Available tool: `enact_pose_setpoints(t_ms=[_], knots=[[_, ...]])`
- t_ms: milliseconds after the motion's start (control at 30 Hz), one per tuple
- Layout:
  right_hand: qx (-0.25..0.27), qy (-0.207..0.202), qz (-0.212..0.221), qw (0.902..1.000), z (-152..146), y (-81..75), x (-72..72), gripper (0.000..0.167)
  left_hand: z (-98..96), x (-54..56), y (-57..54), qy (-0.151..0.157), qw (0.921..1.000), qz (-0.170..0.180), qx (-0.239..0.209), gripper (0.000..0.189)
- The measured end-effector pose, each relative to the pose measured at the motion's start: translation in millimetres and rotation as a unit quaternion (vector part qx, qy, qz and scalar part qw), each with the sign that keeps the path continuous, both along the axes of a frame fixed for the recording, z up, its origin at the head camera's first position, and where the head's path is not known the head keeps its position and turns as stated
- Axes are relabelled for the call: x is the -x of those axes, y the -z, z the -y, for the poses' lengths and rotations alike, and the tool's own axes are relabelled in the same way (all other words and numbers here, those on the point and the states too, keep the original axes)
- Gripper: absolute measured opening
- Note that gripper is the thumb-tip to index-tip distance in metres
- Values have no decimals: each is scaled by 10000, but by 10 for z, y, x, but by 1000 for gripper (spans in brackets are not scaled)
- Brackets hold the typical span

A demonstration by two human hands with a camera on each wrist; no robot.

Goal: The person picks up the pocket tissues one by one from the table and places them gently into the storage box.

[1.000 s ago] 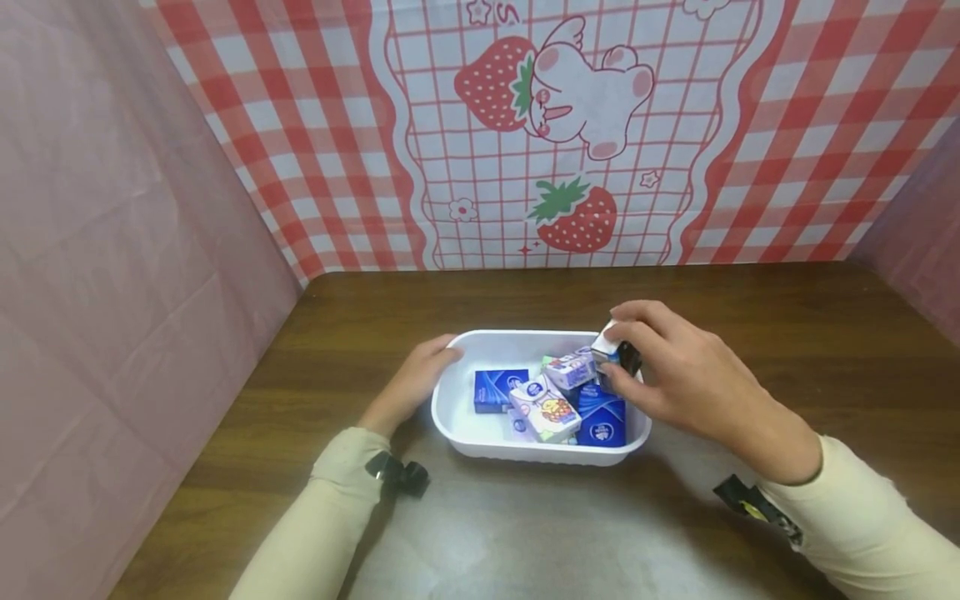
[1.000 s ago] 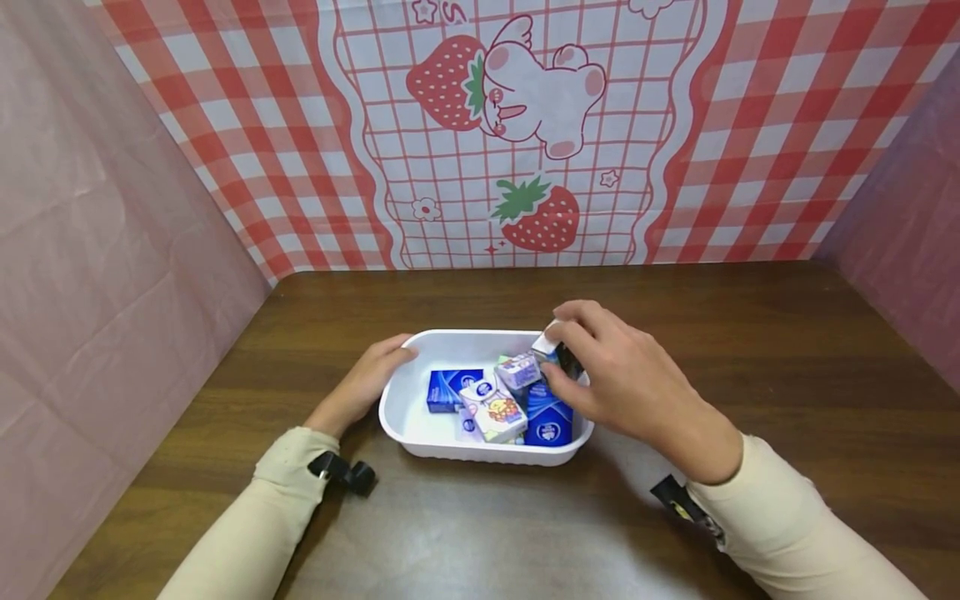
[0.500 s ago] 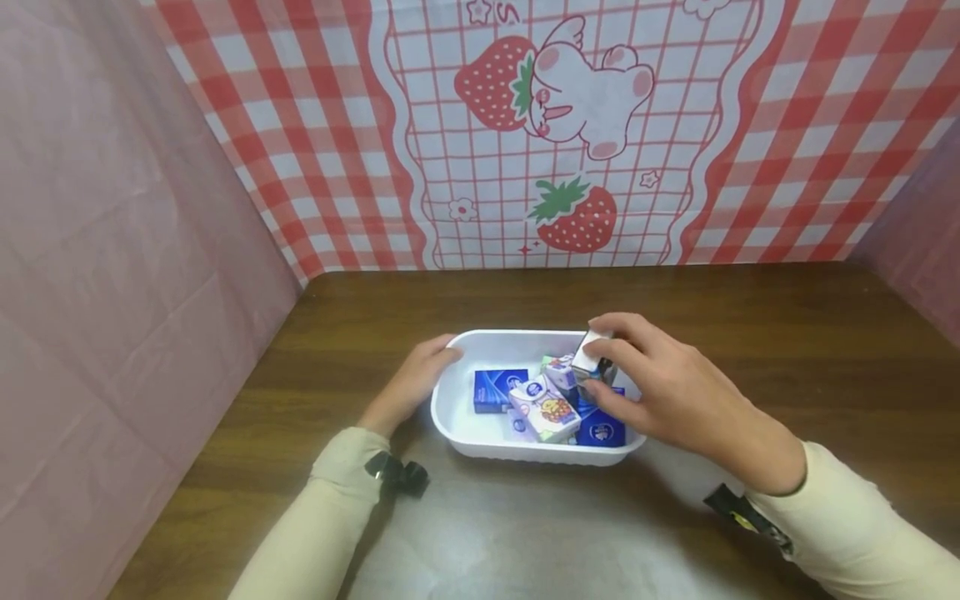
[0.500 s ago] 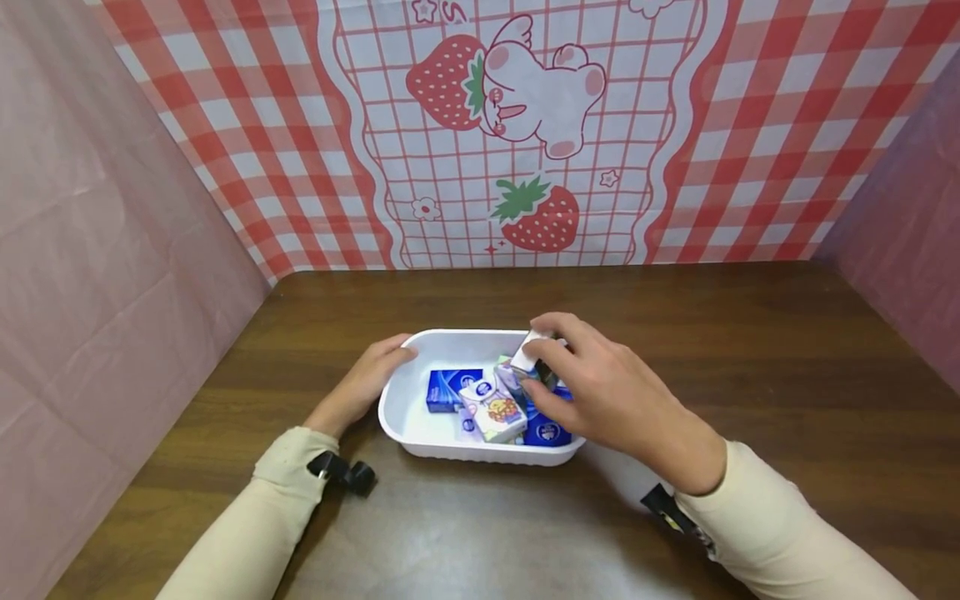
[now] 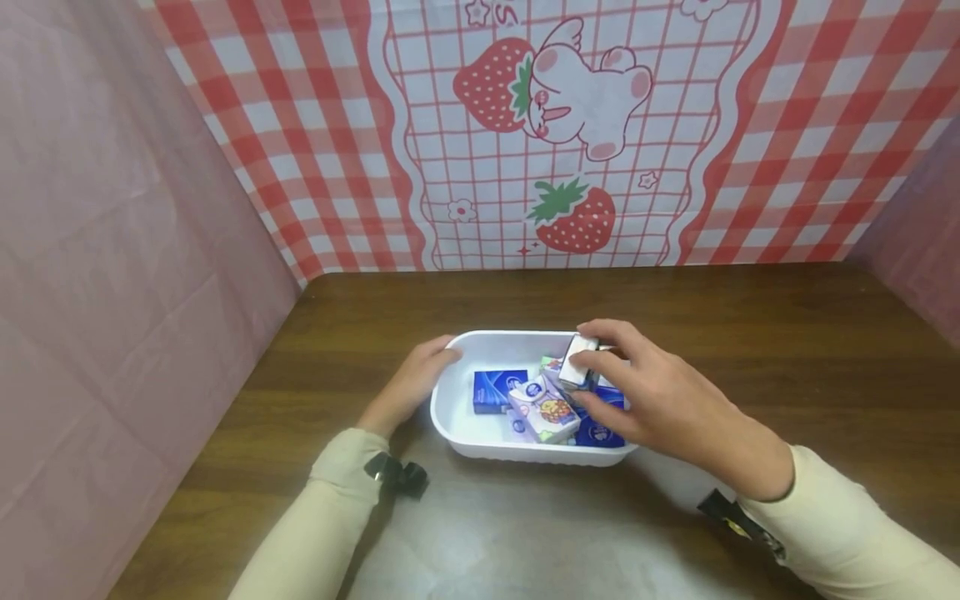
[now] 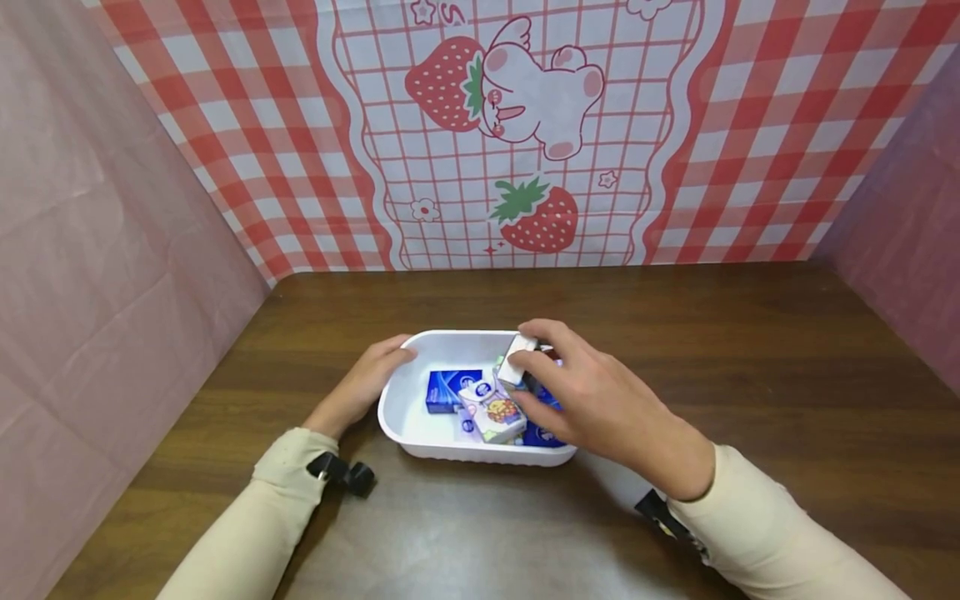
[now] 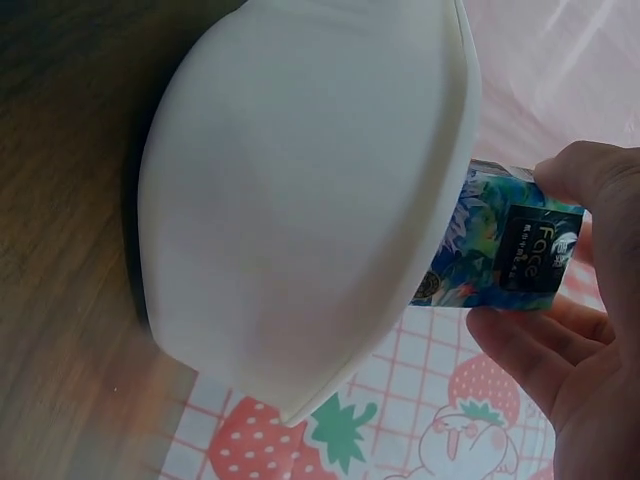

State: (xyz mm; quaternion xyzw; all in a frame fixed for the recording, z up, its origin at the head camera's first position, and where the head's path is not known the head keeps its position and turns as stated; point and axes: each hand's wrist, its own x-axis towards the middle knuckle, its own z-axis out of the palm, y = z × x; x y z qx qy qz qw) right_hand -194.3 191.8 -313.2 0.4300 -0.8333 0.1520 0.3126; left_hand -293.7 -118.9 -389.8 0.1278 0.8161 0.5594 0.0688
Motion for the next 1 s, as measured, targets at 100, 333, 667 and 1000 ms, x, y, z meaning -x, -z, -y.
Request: enact_pose_setpoints(t_ms=[100,333,667,1000], knots=[[21,-80,93,9999,14,-1,-9,46,-1,-6,-9,-13,10000,-33,-23,35],[-45,-111,547,9984,39,1,-46,41,7,-6,-9,-28,10000,-7,-41,35],[94,-418,178,9989,117,39,-54,46,14,21,14,24,9999,-29,-107,35],[123,-481,168,9986,151,74,-56,44,16,37,36,3,10000,-25,-46,35]])
